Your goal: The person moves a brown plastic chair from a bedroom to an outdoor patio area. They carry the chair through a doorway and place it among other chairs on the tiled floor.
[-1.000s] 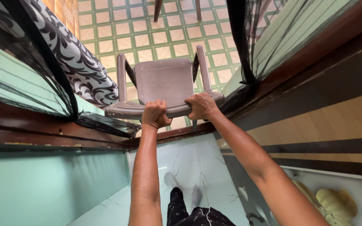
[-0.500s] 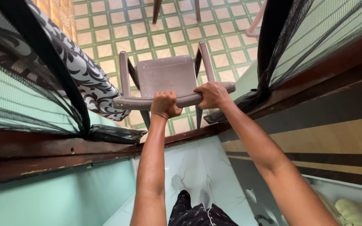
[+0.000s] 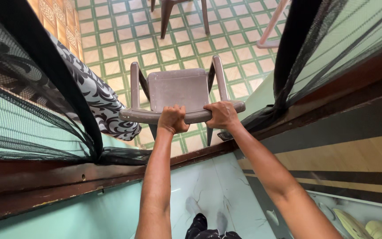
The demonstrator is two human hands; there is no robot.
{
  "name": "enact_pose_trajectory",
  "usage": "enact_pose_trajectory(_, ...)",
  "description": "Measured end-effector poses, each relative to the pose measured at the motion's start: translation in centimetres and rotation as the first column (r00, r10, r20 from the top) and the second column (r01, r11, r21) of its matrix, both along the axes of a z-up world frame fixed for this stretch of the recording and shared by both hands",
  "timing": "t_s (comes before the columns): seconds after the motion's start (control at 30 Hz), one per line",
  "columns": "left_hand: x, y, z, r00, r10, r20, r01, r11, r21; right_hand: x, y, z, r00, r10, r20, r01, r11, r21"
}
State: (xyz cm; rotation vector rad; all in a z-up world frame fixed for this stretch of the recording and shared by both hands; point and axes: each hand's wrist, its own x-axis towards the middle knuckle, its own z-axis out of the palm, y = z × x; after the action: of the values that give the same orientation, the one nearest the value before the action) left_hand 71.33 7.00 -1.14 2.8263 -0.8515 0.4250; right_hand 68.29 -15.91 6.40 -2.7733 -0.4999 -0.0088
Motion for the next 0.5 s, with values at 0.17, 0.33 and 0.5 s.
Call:
enact_pose_trajectory(0.17, 0.2, -0.5, -1.3, 1.0, 0.009, 0.012, -0.009, 1.0, 0.013, 0.6, -0.4, -0.9, 0.999, 0.021, 0.042, -0.019, 0.999, -0.039)
enact_pose_trajectory(0.33, 0.2, -1.1, -2.2, 0.999, -0.007, 0.035, 0.008, 1.0, -0.021, 0.7, -1.0, -2.4, 0.995, 0.047, 0.093, -0.047, 0.999, 0.006)
enact_pose_trajectory(0.5, 0.0, -1.4, -3.9, 1.0, 0.006, 0.019, -0.006, 1.0, 0.029, 1.2, -1.2, -4.3, 0.998, 0.035, 0.043, -0.033, 0.998, -0.047)
